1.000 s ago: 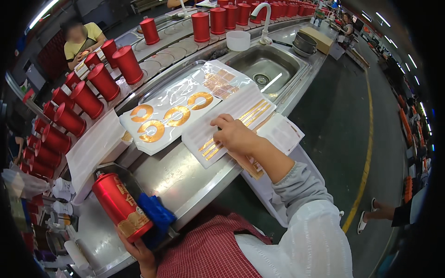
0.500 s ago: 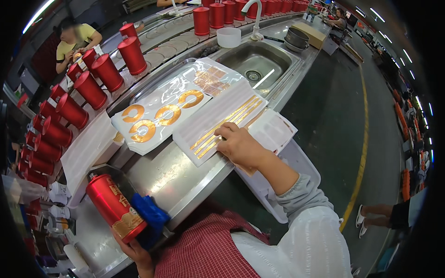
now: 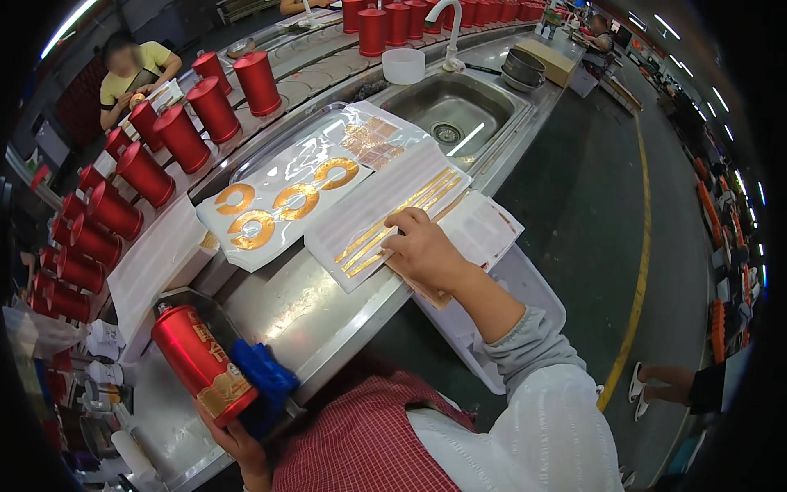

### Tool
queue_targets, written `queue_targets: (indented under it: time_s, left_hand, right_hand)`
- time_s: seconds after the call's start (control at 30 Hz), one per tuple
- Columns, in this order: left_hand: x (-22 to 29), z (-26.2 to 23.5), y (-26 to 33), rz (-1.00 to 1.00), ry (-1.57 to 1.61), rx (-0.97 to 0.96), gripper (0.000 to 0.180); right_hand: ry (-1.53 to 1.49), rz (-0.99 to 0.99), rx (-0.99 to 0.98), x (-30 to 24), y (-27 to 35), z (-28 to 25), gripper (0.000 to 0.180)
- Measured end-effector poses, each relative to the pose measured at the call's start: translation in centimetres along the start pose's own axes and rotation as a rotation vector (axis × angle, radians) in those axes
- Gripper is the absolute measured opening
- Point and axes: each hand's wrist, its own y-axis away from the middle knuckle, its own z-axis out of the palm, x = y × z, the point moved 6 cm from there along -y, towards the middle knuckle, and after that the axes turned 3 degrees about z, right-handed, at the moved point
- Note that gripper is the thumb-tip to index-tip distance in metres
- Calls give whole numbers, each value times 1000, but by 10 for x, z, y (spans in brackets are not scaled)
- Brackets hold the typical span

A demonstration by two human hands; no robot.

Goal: The person applies gold decorative stickers to red cylindrical containers. They use a small wooden stick to smooth the labels and a green sponge to rub the surface, ensuring the stickers adhere properly. The person handles the containers one at a time, rotating them to apply and finish the labels.

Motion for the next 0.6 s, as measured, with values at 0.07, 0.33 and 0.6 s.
queue_targets:
  time_s: [0.07, 0.33, 0.6]
  left_hand:
    - [-1, -1, 1, -4, -1, 8, 90]
    - [-2, 1, 2, 37, 7, -13, 81]
    - [1, 1, 0, -27, 58, -13, 92]
  right_hand:
    - [23, 30, -8, -4, -3, 2, 19]
    - [-76, -15, -99, -7, -2, 6, 27]
    - [-61, -51, -18, -16, -7, 5, 20]
